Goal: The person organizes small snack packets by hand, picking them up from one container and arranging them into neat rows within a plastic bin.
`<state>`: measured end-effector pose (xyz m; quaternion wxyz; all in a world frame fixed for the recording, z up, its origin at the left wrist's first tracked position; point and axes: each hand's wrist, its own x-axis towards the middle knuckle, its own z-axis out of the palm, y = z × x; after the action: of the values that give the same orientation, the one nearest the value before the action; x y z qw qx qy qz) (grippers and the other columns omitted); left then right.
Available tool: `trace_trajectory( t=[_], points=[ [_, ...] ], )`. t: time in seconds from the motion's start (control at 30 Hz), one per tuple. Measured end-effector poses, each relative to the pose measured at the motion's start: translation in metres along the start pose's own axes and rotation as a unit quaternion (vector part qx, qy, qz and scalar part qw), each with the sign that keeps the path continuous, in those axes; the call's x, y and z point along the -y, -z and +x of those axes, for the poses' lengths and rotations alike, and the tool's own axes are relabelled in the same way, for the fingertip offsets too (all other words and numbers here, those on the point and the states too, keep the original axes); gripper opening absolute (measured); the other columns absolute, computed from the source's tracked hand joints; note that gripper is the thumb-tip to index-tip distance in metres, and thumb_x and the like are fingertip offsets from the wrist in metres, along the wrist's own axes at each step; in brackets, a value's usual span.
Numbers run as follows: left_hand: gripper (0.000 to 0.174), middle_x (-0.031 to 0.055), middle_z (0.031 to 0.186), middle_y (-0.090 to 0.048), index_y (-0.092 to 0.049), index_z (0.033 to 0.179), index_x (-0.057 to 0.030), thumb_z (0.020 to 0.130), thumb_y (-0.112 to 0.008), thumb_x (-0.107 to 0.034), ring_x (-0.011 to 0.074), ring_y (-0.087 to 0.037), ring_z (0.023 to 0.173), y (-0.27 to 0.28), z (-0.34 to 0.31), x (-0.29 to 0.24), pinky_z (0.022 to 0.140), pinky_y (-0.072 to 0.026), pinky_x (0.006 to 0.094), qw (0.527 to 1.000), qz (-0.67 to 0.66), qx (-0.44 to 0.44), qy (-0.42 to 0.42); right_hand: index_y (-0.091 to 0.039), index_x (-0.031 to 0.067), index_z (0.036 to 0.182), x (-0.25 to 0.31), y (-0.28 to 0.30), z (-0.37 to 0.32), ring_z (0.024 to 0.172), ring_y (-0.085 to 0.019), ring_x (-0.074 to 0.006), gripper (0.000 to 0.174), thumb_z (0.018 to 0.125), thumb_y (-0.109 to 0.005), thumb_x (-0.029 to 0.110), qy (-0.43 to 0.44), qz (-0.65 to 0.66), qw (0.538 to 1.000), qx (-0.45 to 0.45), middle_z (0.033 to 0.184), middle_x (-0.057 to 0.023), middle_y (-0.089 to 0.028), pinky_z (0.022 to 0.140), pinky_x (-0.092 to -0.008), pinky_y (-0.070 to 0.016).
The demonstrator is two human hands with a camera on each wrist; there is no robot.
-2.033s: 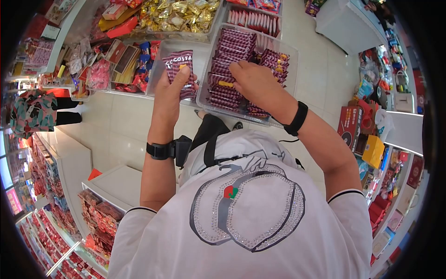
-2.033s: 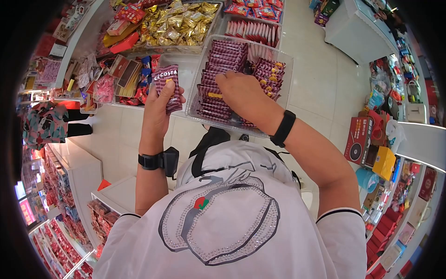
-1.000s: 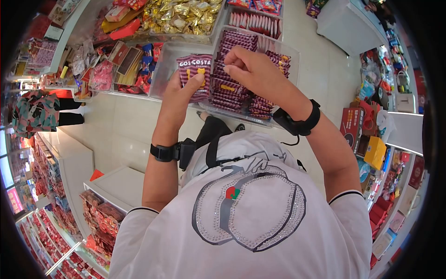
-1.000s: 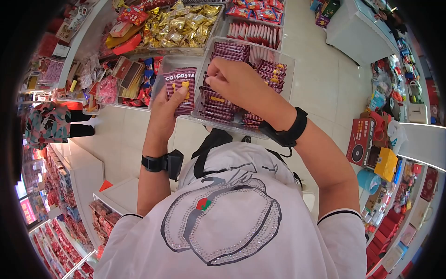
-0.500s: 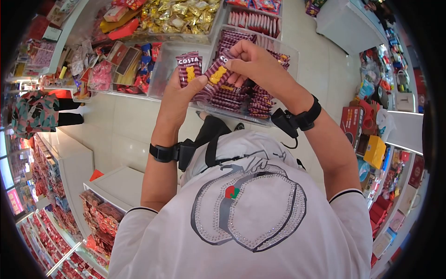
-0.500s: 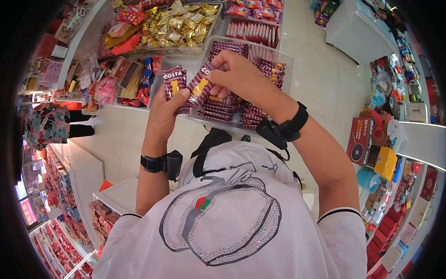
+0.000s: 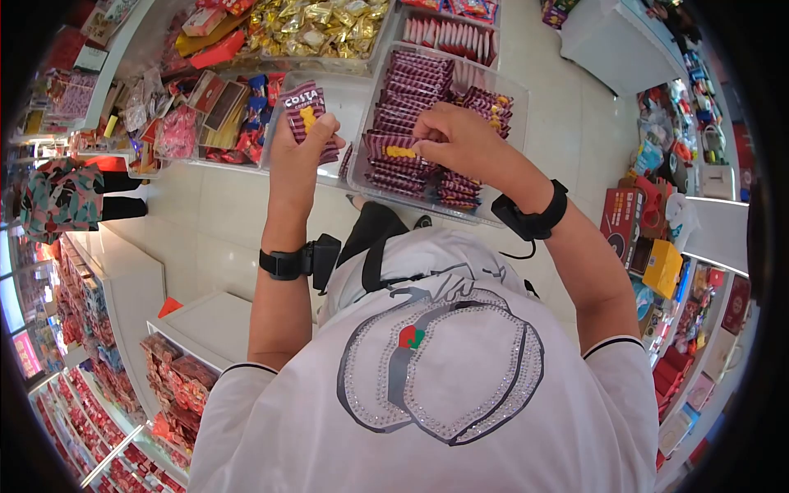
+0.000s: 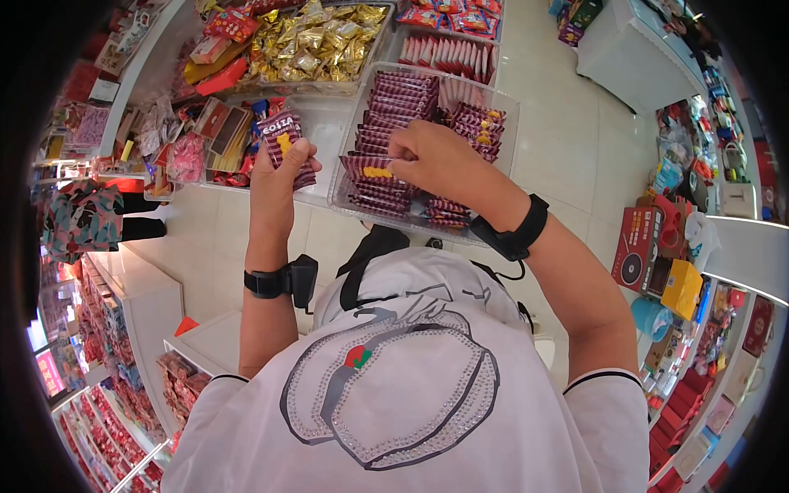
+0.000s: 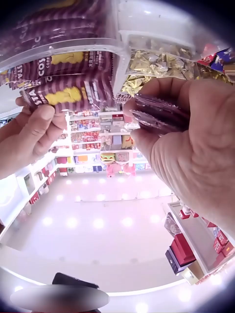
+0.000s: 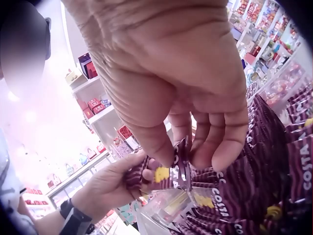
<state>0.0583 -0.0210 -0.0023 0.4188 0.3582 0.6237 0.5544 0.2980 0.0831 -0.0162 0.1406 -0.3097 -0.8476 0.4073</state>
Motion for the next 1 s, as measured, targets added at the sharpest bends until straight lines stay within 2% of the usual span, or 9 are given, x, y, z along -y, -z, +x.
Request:
trace_trajectory(
  t=[0.13, 0.23, 0.43, 0.53, 0.73, 1.0],
  points=[
    [0.027, 0.0044, 0.095, -0.068, -0.058, 0.112, -0.0054, 0.099, -0.068, -0.026, 0.0112, -0.067, 0.08, 0.009, 0.0, 0.005, 0.073, -0.0539, 0.0256, 1.0, 0.015, 0.006, -0.003, -0.064, 0.0035, 0.096, 0.002, -0.012, -0.005, 0.081, -0.065, -0.0289, 0.016, 0.087, -0.07, 0.016, 0.002, -0.078, 0.996, -0.032, 0.087, -0.0119, -0.061, 0.071, -0.0393, -0.0508],
    [0.027, 0.0049, 0.095, -0.068, -0.058, 0.112, -0.0055, 0.099, -0.068, -0.027, 0.0114, -0.067, 0.08, 0.01, 0.001, 0.012, 0.073, -0.054, 0.0257, 1.0, 0.013, 0.016, -0.011, -0.062, 0.005, 0.097, 0.008, -0.021, -0.007, 0.083, -0.066, -0.0324, 0.017, 0.088, -0.07, 0.018, 0.011, -0.126, 0.991, -0.046, 0.09, -0.0128, -0.062, 0.072, -0.0427, -0.0518],
    [0.029, 0.0049, 0.096, -0.068, -0.058, 0.115, -0.0058, 0.099, -0.069, -0.027, 0.0117, -0.067, 0.08, 0.004, -0.003, 0.009, 0.072, -0.0539, 0.0255, 1.0, 0.002, 0.021, -0.001, -0.058, 0.007, 0.096, 0.008, -0.03, -0.006, 0.083, -0.068, -0.0334, 0.021, 0.086, -0.071, 0.02, 0.049, -0.232, 0.97, -0.06, 0.089, -0.0108, -0.065, 0.068, -0.0447, -0.0551],
    [0.029, 0.005, 0.096, -0.068, -0.058, 0.116, -0.0058, 0.099, -0.069, -0.027, 0.0117, -0.067, 0.08, 0.005, -0.003, 0.012, 0.073, -0.0539, 0.0258, 1.0, 0.001, 0.026, 0.001, -0.06, 0.0025, 0.094, 0.012, -0.032, -0.004, 0.082, -0.07, -0.0334, 0.015, 0.085, -0.066, 0.014, 0.07, -0.265, 0.96, -0.066, 0.088, -0.0145, -0.068, 0.067, -0.0444, -0.0569],
    [0.028, 0.0053, 0.095, -0.067, -0.057, 0.115, -0.005, 0.099, -0.068, -0.025, 0.0123, -0.066, 0.08, 0.005, -0.005, 0.012, 0.074, -0.0539, 0.0264, 0.999, -0.007, 0.037, 0.008, -0.06, 0.0019, 0.093, 0.013, -0.034, -0.001, 0.079, -0.071, -0.0328, 0.015, 0.084, -0.066, 0.013, 0.07, -0.28, 0.956, -0.058, 0.085, -0.0155, -0.069, 0.066, -0.044, -0.0571],
    [0.026, 0.0062, 0.094, -0.066, -0.058, 0.112, -0.0033, 0.099, -0.067, -0.023, 0.0131, -0.066, 0.079, 0.0, -0.009, 0.007, 0.073, -0.0543, 0.0276, 0.999, -0.017, 0.041, 0.008, -0.057, 0.0003, 0.097, 0.017, -0.03, 0.0, 0.065, -0.07, -0.0345, 0.02, 0.085, -0.067, 0.012, 0.045, -0.271, 0.961, -0.031, 0.069, -0.0165, -0.068, 0.058, -0.0456, -0.0552]
  ],
)
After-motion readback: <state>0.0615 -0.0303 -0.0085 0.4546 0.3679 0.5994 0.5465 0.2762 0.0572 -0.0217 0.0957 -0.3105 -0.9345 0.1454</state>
